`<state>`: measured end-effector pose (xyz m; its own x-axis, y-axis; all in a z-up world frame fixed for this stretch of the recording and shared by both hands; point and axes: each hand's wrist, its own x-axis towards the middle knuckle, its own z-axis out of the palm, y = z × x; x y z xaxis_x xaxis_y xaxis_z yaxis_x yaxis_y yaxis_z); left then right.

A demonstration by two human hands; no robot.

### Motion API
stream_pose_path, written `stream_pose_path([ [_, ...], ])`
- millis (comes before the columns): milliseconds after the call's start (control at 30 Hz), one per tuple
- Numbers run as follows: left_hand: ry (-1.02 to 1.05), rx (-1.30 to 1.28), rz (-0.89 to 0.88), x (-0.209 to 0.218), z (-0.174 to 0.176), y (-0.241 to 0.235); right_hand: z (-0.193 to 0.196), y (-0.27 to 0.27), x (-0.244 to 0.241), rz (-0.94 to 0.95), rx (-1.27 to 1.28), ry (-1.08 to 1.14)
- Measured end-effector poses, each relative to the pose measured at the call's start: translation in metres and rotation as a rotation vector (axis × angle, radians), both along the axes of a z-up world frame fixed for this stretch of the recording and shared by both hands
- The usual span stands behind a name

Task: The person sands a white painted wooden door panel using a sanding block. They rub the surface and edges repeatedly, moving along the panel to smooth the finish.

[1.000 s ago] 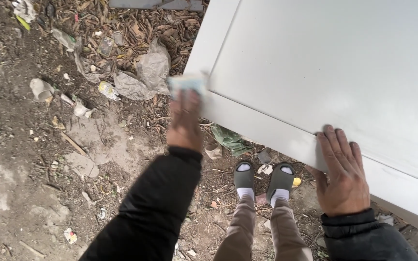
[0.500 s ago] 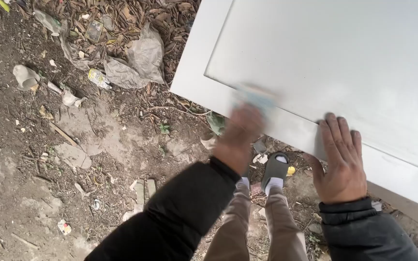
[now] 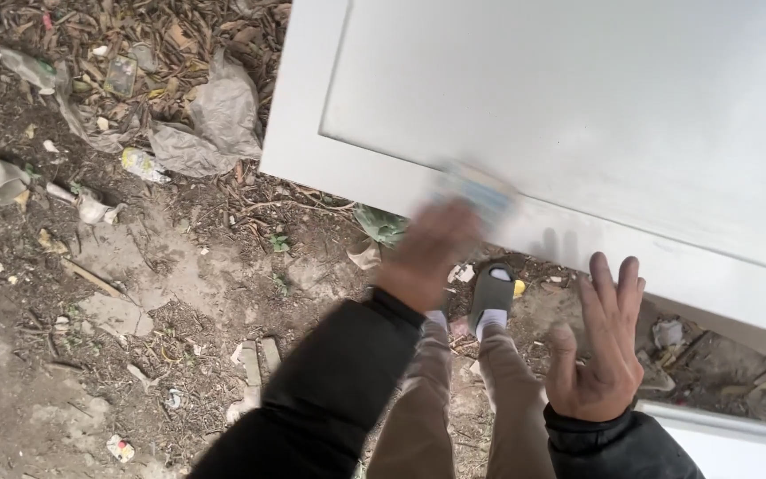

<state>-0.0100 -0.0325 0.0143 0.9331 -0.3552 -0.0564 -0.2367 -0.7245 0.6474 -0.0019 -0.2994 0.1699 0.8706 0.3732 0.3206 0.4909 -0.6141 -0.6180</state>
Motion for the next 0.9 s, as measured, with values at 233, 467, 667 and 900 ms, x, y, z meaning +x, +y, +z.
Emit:
stream_pose_path([
  [233,-0.194,0.467,0.643,0.019,0.014,0.052,-0.019,-0.05,-0.02,-0.133,-0.07,0.019],
  [467,-0.307,-0.248,0.131,0.035,0.062,-0.186,0.017,-0.074,-0.043,-0.225,0.034,0.156],
  [667,-0.542,0.588,0.532,0.014,0.063,0.015,-0.015,-0.124,-0.106,-0.44,0.211,0.535],
  [900,-0.441,0.219,0.723,0.025,0.027,-0.177,-0.02,-0.167,-0.116,-0.387,0.215,0.642],
])
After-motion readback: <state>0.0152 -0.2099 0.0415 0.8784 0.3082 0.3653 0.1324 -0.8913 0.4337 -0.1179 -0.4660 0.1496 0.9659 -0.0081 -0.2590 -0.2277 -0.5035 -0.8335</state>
